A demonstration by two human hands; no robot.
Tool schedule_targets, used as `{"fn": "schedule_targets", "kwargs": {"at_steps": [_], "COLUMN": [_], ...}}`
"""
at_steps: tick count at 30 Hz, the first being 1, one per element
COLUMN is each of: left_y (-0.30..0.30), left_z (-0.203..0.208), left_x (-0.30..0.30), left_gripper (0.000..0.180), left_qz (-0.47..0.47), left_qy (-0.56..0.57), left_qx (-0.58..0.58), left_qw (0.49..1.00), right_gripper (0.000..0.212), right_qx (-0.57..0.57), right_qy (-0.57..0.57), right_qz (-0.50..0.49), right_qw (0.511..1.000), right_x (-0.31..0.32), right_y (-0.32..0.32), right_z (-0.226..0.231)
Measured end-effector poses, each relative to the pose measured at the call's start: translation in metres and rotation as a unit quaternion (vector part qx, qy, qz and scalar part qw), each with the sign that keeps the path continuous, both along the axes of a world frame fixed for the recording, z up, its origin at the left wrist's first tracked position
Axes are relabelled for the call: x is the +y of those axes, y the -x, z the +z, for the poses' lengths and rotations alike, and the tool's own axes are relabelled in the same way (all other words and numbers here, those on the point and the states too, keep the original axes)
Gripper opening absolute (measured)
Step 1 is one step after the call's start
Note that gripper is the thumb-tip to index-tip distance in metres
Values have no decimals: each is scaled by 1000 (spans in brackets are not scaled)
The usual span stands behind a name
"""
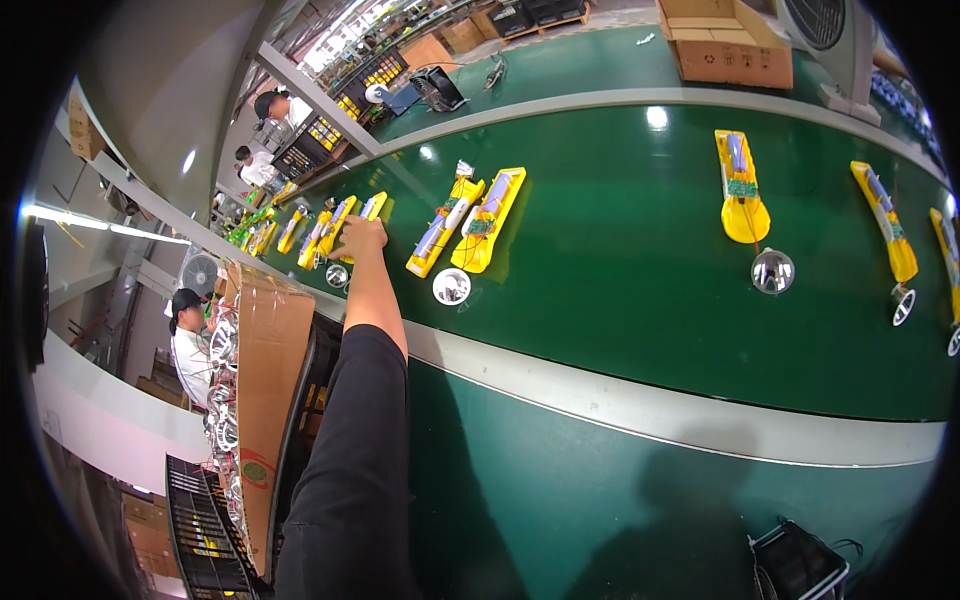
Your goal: The person solders wires onto circuit boards with a soldering iron, then assembles LED light fixtures by hand using the circuit boards, LED reflectors, and yellow plastic housings.
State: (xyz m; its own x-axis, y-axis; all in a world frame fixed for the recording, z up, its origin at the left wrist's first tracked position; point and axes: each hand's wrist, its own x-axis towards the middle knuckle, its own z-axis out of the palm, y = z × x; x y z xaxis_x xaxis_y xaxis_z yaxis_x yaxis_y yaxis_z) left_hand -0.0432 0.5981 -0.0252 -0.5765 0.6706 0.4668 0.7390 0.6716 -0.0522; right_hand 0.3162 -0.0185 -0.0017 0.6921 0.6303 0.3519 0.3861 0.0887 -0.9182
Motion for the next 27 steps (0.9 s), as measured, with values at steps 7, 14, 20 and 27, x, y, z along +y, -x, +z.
{"fn": "schedule_targets", "kwargs": {"at_steps": [7,14,20,27], "left_y": [-16,-108,-155,-161], "left_z": [18,60,97,125], "left_x": [12,-18,-98,-265], "left_gripper": [32,41,25,38], "left_qz": [6,-161,-422,-731], "left_qy": [52,-10,43,193], "left_qx": [-78,-104,-50,-1], "left_qw": [996,981,904,654], "right_gripper": [33,34,17,22], "right_qx": [15,-34,-92,18], "right_qy": [39,-15,-82,-97], "right_qz": [-29,-70,16,30], "right_qw": [999,997,992,995], "right_x": [4,-1,8,8], "right_y": [-5,-2,-5,-20], "right_z": [2,-6,6,-16]}}
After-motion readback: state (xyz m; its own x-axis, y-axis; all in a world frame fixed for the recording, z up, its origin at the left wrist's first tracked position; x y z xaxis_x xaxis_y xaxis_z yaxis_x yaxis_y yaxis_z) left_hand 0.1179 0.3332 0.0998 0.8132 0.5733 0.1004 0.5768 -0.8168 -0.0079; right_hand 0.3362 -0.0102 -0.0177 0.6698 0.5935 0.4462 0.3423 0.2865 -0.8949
